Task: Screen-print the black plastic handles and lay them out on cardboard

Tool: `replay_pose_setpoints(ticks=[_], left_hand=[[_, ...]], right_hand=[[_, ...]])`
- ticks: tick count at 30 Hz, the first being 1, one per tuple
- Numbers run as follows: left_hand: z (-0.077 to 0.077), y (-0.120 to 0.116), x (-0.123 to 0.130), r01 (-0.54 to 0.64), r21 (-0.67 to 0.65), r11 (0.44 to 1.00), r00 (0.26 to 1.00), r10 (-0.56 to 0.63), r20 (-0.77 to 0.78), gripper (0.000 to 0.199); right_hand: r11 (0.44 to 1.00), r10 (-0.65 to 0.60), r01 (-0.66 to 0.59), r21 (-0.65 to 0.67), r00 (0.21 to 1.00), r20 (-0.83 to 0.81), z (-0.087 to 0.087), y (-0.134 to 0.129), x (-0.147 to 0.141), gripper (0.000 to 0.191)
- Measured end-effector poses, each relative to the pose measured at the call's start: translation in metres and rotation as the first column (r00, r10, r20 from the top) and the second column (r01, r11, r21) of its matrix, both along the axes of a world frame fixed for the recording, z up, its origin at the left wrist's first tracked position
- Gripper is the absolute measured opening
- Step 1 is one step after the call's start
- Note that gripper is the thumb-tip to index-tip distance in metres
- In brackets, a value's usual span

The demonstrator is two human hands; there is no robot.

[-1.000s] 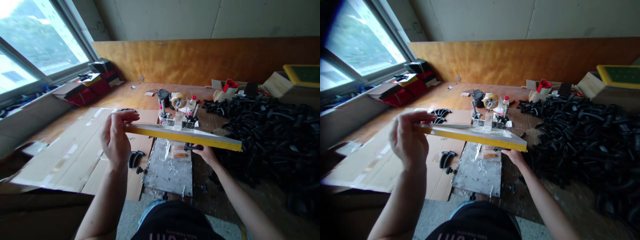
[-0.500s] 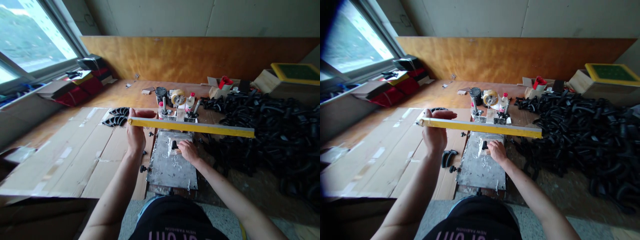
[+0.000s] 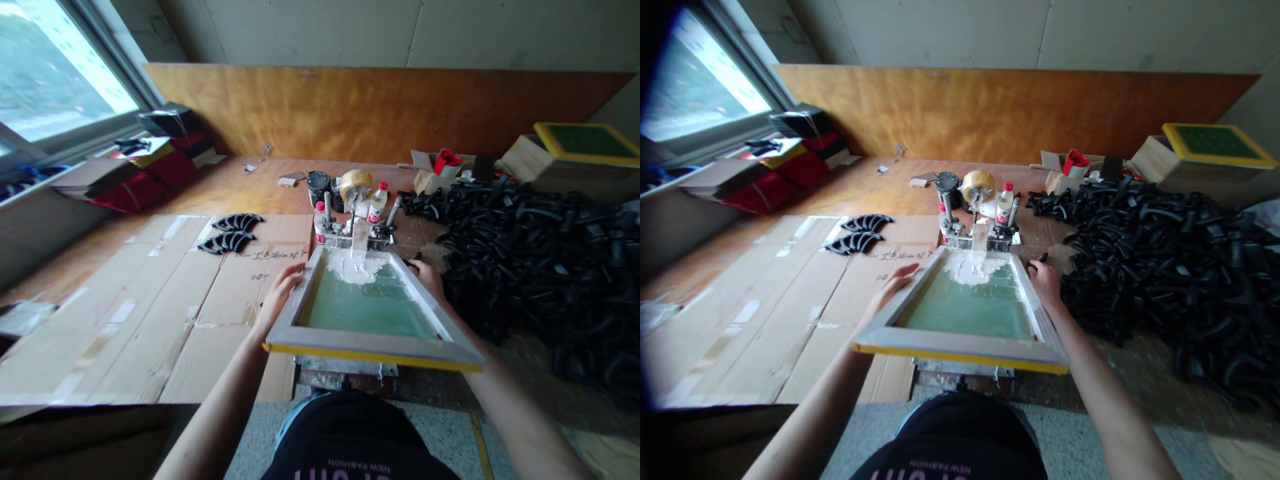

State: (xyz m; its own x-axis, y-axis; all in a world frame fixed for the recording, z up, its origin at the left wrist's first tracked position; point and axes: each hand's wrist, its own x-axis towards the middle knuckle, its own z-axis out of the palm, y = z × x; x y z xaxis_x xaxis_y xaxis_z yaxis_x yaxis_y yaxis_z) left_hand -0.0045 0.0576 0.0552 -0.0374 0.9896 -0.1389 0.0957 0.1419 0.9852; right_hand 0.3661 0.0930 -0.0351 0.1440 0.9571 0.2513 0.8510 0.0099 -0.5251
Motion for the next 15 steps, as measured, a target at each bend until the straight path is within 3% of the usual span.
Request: replay_pose_setpoints(ticks=[2, 5, 8, 11, 15], left_hand=[[-0.023, -0.023, -0.002, -0.023, -0.139, 0.990, 1.000, 0.026, 0.018, 0.051], [-0.057, -0.047, 0.001, 0.023, -0.256, 0.966, 0.995, 0.002, 0.098, 0.060], [-0.084, -0.055, 0.003, 0.077, -0.284, 0.956, 0.991, -0.042, 0.129, 0.063], [-0.103, -0.053, 0.002, 0.067, -0.299, 0.952, 0.996, -0.046, 0.076, 0.064], [-0.119, -0.049, 0.000, 0.067, -0.271, 0.960, 0.997, -0.071, -0.005, 0.061]], right_hand=[[0.994, -0.019, 0.019, 0.104, 1.000, 0.004, 0.017, 0.011, -0.002, 0.038], [0.948, 0.162, -0.189, 0.257, 0.979, 0.123, 0.037, 0.029, -0.042, 0.058], [0.917, 0.276, -0.336, 0.214, 0.923, 0.267, 0.045, 0.041, -0.090, 0.066], [0.939, 0.287, -0.334, 0.082, 0.893, 0.346, 0.041, 0.043, -0.114, 0.041], [0.936, 0.348, -0.338, -0.092, 0.863, 0.366, 0.027, 0.031, -0.107, 0.008]])
